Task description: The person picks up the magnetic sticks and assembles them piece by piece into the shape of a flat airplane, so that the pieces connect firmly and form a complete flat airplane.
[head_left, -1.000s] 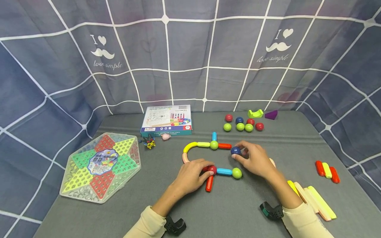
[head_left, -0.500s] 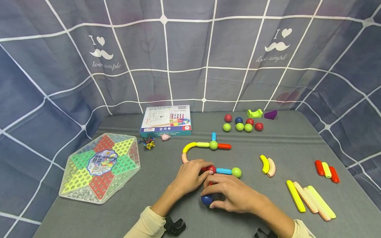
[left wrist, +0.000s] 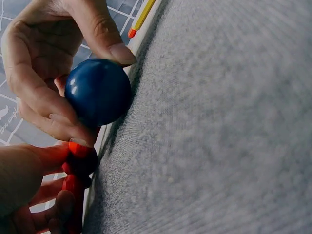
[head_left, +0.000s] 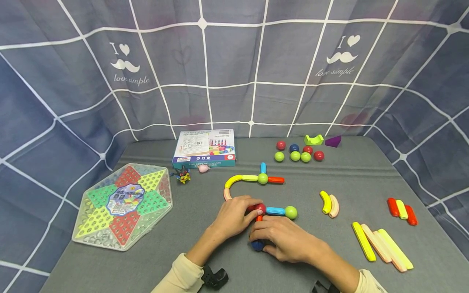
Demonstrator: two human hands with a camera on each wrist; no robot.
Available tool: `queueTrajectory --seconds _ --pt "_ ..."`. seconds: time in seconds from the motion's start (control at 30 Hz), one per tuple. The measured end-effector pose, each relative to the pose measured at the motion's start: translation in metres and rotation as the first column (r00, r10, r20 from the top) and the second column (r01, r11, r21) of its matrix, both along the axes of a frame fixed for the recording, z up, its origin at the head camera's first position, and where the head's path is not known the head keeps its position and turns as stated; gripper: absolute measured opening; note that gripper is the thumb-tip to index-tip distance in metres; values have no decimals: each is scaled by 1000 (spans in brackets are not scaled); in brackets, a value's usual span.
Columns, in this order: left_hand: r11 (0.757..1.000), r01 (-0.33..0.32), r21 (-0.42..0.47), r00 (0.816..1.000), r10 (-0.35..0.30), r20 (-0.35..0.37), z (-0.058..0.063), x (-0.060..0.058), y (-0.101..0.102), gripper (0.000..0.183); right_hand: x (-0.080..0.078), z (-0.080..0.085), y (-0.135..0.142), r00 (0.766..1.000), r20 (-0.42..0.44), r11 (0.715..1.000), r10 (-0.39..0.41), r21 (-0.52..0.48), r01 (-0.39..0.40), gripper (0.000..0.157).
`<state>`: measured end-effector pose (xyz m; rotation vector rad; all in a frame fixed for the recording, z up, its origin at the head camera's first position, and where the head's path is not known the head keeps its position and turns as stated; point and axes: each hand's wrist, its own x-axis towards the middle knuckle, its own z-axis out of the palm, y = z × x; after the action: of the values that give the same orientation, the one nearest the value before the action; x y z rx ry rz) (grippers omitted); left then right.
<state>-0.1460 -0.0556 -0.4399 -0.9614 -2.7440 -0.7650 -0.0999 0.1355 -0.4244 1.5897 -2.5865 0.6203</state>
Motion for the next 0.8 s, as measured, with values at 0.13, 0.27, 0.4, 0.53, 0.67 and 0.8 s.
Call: queueTrajectory --seconds 0.13,0.27,0.4,0.53,0.67,0.8 --pt "1000 4 -2 1000 -4 9 1 0 0 24 1 2 2 999 37 1000 0 -19 0 41" --pt "1000 2 -8 1000 -1 12 1 -1 0 25 -1 7 11 992 127 993 -23 -108 37 38" --pt "1000 -1 -17 1000 2 9 1 -1 1 27 -13 16 34 967 212 949 -144 -248 196 28" --pt "1000 -5 -29 1000 6 19 3 0 2 28 -31 21 68 906 187 853 -379 -308 421 19" --pt "1000 -9 -16 1000 9 21 6 -2 1 31 -50 15 96 804 133 739 -580 -331 587 11" --pt "999 -41 14 999 41 -5 14 -10 0 31 -68 7 109 731 132 662 -670 -341 668 7"
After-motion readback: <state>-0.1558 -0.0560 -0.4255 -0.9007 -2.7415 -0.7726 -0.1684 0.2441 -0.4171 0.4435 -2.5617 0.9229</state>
